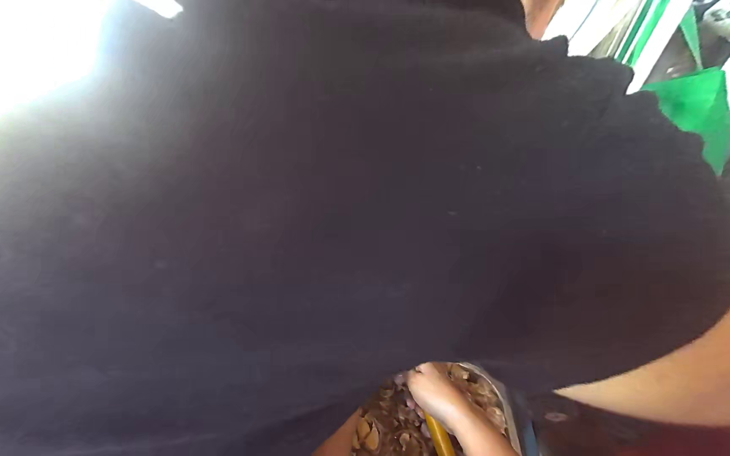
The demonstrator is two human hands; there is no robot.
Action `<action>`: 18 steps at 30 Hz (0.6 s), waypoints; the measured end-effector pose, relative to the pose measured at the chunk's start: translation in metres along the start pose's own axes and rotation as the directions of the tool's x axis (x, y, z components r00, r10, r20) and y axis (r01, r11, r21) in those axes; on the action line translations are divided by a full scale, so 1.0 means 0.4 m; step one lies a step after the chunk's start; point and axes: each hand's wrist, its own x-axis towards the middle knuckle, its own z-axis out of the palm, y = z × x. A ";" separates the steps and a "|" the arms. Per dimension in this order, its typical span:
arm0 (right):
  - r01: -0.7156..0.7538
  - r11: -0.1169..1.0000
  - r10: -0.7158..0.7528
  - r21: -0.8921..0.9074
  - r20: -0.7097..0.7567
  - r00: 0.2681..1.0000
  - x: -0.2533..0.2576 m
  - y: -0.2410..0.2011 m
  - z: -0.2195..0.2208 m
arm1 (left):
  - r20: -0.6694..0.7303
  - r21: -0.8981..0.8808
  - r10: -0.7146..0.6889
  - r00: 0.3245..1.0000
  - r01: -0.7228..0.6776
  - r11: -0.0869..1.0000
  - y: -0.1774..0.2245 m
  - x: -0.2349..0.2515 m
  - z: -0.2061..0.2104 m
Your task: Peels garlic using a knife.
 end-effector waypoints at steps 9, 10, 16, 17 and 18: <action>0.016 0.996 -0.015 0.087 -0.006 1.000 0.019 0.008 0.000 | 0.009 0.124 0.028 1.000 -0.028 0.992 0.020 0.013 -0.003; 0.012 0.996 -0.012 0.089 -0.005 1.000 0.021 0.011 0.001 | -0.004 0.125 0.062 0.998 -0.061 0.990 0.011 0.019 0.002; -0.002 0.999 0.002 0.041 0.009 1.000 0.027 0.016 0.009 | -0.052 0.067 0.096 0.994 -0.092 0.994 -0.033 0.047 0.020; 0.016 1.000 -0.016 0.026 -0.002 1.000 0.028 0.018 0.010 | -0.053 0.053 0.091 0.994 -0.088 0.995 -0.039 0.051 0.021; 0.043 0.999 -0.043 0.010 -0.015 0.999 0.030 0.021 0.012 | -0.065 0.031 0.116 0.991 -0.114 0.993 -0.050 0.056 0.023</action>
